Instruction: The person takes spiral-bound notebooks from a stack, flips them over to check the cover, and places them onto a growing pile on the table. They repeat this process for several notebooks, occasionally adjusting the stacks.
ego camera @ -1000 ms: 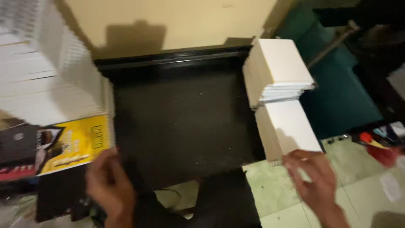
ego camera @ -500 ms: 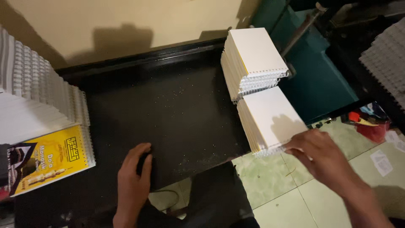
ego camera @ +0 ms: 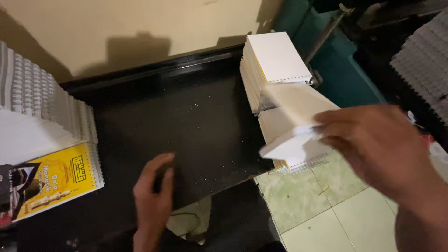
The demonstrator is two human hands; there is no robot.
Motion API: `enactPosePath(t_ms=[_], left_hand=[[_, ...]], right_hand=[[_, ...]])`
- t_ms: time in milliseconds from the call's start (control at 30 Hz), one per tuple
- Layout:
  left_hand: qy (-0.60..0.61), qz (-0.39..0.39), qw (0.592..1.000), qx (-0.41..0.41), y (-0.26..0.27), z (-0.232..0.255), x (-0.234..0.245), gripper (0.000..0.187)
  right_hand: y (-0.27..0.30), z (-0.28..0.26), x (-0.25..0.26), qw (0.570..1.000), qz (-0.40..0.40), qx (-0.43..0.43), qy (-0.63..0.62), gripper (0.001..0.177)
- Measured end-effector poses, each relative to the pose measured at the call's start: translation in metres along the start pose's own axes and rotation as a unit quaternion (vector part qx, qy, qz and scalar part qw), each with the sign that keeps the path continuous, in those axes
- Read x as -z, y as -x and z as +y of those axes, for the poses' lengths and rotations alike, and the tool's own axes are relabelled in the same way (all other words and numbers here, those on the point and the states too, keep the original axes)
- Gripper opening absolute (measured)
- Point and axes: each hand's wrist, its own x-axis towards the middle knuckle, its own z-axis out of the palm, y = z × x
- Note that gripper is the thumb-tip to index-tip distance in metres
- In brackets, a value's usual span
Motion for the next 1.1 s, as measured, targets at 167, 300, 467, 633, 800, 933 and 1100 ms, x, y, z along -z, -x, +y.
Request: enactPosePath(t_ms=[167, 300, 467, 633, 800, 933, 1100], left_hand=[[0.112, -0.046, 0.979, -0.164, -0.019, 0.089, -0.016, 0.034], [0.099, -0.055, 0.974, -0.196, -0.027, 0.105, -0.016, 0.056], [0.137, -0.006, 0.990, -0.038, -0.018, 0.075, -0.003, 0.037], [0.179, -0.007, 0.984, -0.021, -0.018, 0.048, 0.009, 0.028], [0.161, 0.004, 0.987, -0.028, -0.021, 0.039, 0.010, 0.024], [0.202, -0.027, 0.978, -0.049, -0.028, 0.039, 0.007, 0.031], [0.245, -0.044, 0.968, -0.023, -0.030, 0.026, -0.006, 0.029]], right_hand=[[-0.029, -0.047, -0.012, 0.990, 0.001, 0.124, -0.067, 0.016], [-0.057, -0.089, -0.031, 0.981, -0.009, 0.130, -0.147, 0.016], [-0.080, -0.130, -0.069, 0.970, -0.015, 0.121, -0.210, 0.028], [-0.090, -0.141, -0.099, 0.964, -0.010, 0.155, -0.217, 0.018], [-0.101, -0.117, -0.092, 0.966, -0.017, 0.207, -0.154, 0.050], [-0.104, -0.112, -0.088, 0.963, -0.043, 0.196, -0.181, 0.034], [-0.101, -0.117, -0.097, 0.973, 0.013, 0.212, -0.089, 0.032]])
